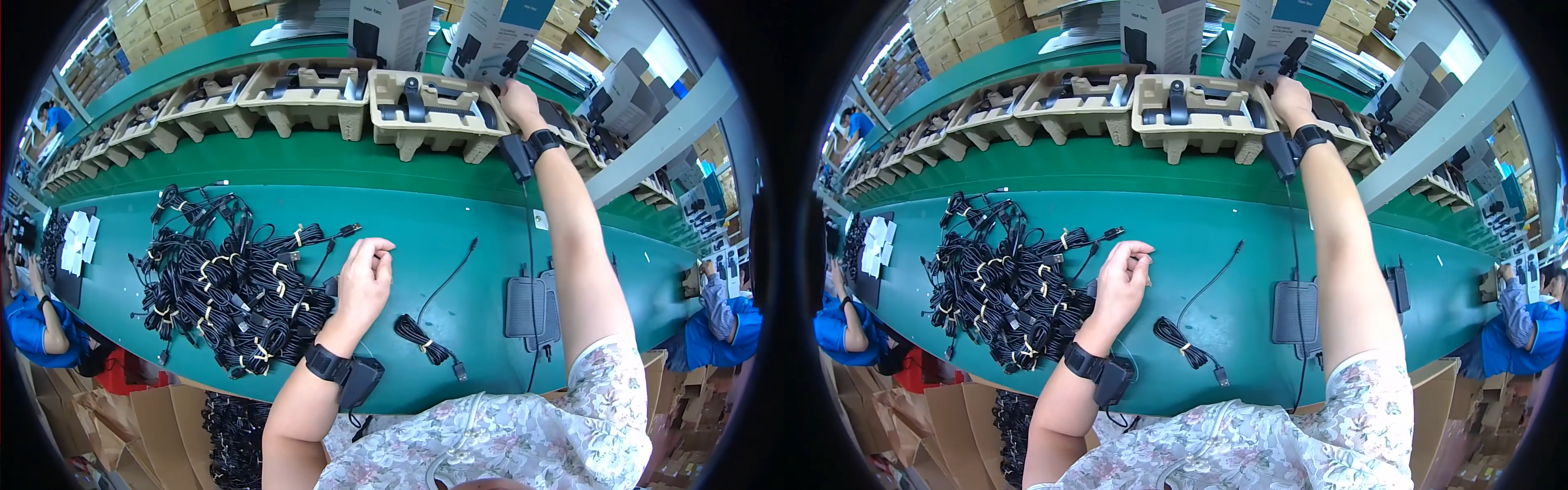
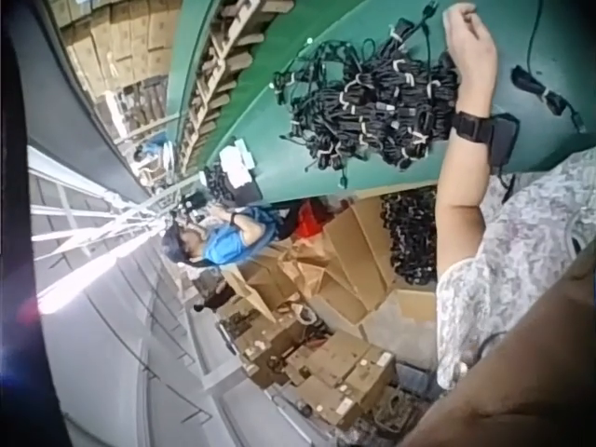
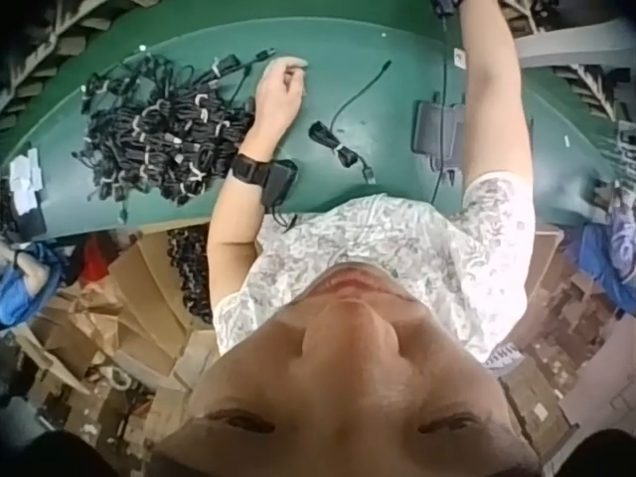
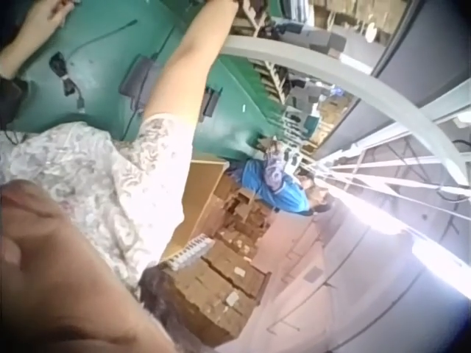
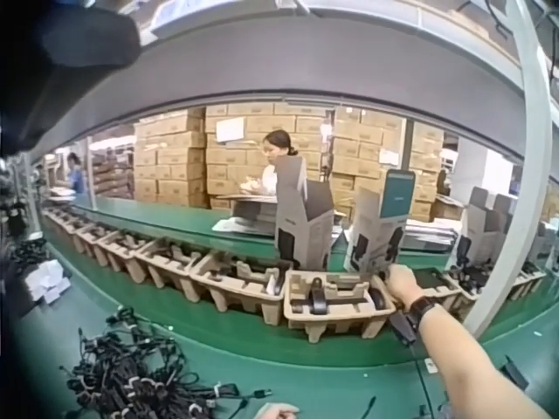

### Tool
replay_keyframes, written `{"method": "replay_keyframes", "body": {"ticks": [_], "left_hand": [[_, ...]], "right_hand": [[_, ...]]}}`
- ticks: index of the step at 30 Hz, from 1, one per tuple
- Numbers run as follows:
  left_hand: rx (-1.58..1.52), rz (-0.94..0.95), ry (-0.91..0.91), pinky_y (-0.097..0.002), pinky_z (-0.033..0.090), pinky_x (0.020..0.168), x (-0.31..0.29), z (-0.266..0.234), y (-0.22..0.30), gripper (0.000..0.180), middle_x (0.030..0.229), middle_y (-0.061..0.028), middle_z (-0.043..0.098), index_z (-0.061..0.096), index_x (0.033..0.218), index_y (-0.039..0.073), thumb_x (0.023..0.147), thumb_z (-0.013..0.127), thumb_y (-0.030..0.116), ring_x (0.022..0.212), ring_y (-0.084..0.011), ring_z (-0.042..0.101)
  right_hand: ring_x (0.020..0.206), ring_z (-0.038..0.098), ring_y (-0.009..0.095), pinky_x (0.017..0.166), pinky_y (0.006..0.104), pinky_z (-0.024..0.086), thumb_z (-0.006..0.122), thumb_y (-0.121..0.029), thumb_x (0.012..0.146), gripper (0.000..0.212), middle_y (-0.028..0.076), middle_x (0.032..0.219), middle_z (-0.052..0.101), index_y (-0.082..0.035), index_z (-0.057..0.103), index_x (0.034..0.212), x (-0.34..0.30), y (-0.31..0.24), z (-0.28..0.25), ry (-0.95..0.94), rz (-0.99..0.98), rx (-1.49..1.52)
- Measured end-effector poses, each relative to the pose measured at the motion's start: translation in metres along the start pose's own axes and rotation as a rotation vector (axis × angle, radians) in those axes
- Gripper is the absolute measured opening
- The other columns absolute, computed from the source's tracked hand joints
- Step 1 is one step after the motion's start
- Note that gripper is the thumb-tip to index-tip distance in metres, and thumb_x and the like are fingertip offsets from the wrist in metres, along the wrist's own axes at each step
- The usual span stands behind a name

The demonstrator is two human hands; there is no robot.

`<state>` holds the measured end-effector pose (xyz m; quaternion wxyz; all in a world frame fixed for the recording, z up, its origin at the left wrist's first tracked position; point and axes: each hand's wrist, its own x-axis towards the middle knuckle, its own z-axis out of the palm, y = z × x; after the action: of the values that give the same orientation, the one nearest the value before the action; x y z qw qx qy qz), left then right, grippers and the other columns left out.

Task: The person picks up a cable from a pile, unties it, and places it into a cardboard tray. They then pick up a flat black component and place it into the same tray before repeating the process.

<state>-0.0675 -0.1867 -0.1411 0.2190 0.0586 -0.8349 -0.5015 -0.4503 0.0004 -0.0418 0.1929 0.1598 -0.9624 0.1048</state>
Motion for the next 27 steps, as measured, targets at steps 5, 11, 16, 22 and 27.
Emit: {"method": "replay_keyframes", "body": {"ticks": [5, 11, 16, 22, 27], "left_hand": [[-0.010, 0.002, 0.013, -0.0227, 0.047, 0.053, -0.002, 0.003, 0.000, 0.011, 0.084, -0.0078, 0.054, 0.056, 0.095, 0.000, 0.086, 0.051, 0.001, 0.059, -0.0104, 0.056], [-0.012, -0.014, 0.025, -0.0238, 0.047, 0.053, 0.001, -0.003, -0.003, 0.010, 0.082, -0.0079, 0.054, 0.056, 0.094, 0.000, 0.085, 0.051, 0.001, 0.059, -0.0105, 0.056], [-0.028, 0.044, 0.044, -0.0237, 0.046, 0.054, 0.002, -0.002, -0.009, 0.010, 0.083, -0.0079, 0.053, 0.056, 0.094, 0.001, 0.085, 0.051, 0.001, 0.060, -0.0113, 0.056], [-0.040, 0.029, 0.063, -0.0252, 0.045, 0.055, 0.000, 0.001, -0.002, 0.011, 0.082, -0.0069, 0.052, 0.056, 0.094, 0.003, 0.083, 0.053, -0.001, 0.059, -0.0117, 0.055], [-0.022, -0.001, 0.075, -0.0252, 0.045, 0.056, -0.006, -0.003, -0.005, 0.011, 0.082, -0.0068, 0.052, 0.056, 0.094, 0.003, 0.083, 0.053, -0.001, 0.058, -0.0112, 0.054]], "right_hand": [[0.093, 0.058, 0.037, 0.080, 0.0441, 0.046, 0.053, -0.028, 0.085, 0.034, 0.021, 0.096, 0.062, -0.013, 0.055, 0.115, -0.008, 0.010, 0.000, 0.055, -0.112, 0.033], [0.087, 0.058, 0.037, 0.075, 0.0439, 0.045, 0.052, -0.022, 0.082, 0.020, 0.020, 0.092, 0.062, -0.005, 0.062, 0.087, -0.015, 0.001, 0.002, 0.133, -0.190, 0.096], [0.093, 0.059, 0.036, 0.080, 0.0419, 0.047, 0.052, -0.024, 0.083, 0.025, 0.020, 0.095, 0.063, -0.007, 0.064, 0.096, 0.000, 0.002, 0.001, -0.018, -0.079, -0.025], [0.086, 0.059, 0.037, 0.074, 0.0447, 0.046, 0.052, -0.022, 0.082, 0.022, 0.020, 0.087, 0.062, -0.006, 0.065, 0.088, -0.002, 0.016, 0.001, 0.098, -0.212, -0.052], [0.091, 0.057, 0.038, 0.079, 0.0457, 0.045, 0.048, -0.017, 0.085, 0.018, 0.022, 0.092, 0.062, -0.004, 0.059, 0.093, -0.008, 0.012, 0.000, 0.012, -0.263, 0.042]]}}
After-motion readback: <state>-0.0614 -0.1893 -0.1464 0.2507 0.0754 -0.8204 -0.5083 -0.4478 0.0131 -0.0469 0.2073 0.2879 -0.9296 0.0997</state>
